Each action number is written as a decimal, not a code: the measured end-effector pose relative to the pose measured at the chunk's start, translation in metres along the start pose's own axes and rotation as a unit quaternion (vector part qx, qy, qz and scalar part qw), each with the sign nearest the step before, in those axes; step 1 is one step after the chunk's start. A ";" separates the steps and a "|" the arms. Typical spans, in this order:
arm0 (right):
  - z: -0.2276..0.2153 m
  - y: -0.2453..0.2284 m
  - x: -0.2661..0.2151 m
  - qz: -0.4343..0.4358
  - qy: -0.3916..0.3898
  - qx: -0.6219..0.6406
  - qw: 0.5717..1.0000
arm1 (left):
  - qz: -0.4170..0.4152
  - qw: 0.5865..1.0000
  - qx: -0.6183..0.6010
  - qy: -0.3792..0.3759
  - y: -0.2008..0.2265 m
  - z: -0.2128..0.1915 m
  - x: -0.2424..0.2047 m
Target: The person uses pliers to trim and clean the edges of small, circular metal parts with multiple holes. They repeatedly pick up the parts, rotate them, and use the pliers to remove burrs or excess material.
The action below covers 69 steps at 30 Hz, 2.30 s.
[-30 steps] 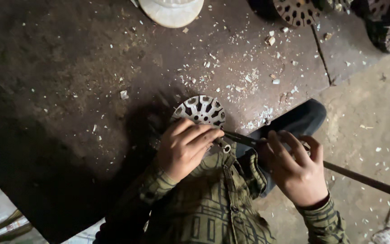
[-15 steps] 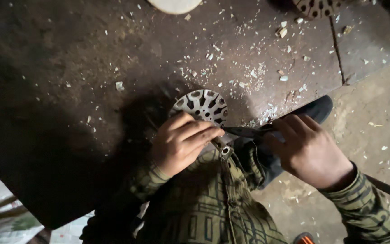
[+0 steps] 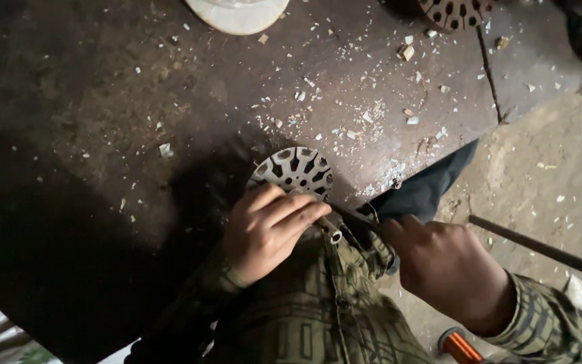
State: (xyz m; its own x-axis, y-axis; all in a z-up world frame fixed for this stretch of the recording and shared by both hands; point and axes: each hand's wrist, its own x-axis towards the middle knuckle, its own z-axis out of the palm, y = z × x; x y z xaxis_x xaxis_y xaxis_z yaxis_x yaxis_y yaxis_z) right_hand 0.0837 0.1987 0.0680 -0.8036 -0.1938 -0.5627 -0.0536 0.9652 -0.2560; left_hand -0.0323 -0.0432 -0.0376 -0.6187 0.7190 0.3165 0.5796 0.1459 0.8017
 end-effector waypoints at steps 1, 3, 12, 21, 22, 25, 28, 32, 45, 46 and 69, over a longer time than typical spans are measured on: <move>-0.004 -0.003 0.002 0.003 -0.004 -0.012 1.000 | 0.002 1.000 0.005 0.000 0.000 0.000 0.000; -0.011 -0.011 0.005 0.020 0.002 -0.042 0.999 | 0.005 1.000 0.008 -0.002 -0.004 0.003 -0.002; -0.005 -0.033 0.024 0.099 -0.234 0.016 0.967 | -0.024 0.998 0.041 0.033 -0.004 0.019 -0.012; 0.036 -0.034 0.005 0.129 0.006 0.473 0.872 | -0.052 0.996 0.032 0.061 0.007 0.014 0.000; 0.045 -0.036 0.004 0.172 -0.009 0.498 0.850 | -0.046 0.997 0.031 0.052 0.006 0.014 -0.002; 0.066 -0.039 0.003 0.127 0.103 0.397 0.903 | -0.034 0.997 0.028 0.064 0.002 0.022 -0.005; 0.066 -0.025 -0.007 0.064 0.176 0.291 0.938 | -0.023 0.998 0.022 0.058 -0.001 0.025 -0.005; 0.060 -0.002 -0.021 0.046 0.111 0.030 0.992 | 0.038 0.998 0.037 0.020 -0.003 0.018 -0.005; 0.079 -0.006 -0.019 0.043 0.182 -0.094 0.978 | 0.064 0.993 0.099 0.022 -0.009 0.027 -0.010; 0.074 -0.007 -0.024 0.050 0.156 -0.097 0.982 | 0.061 0.993 0.098 0.016 -0.007 0.026 -0.013; 0.151 0.015 -0.005 -0.042 0.427 0.430 0.795 | -0.012 0.997 0.073 0.025 0.005 0.018 -0.006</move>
State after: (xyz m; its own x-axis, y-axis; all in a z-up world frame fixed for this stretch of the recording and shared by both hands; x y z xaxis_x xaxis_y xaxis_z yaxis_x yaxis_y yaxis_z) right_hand 0.1764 0.1876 -0.0516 -0.9476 0.2929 0.1280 0.0026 0.4074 -0.9133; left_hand -0.0159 -0.0348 -0.0449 -0.6573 0.6800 0.3250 0.6323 0.2629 0.7288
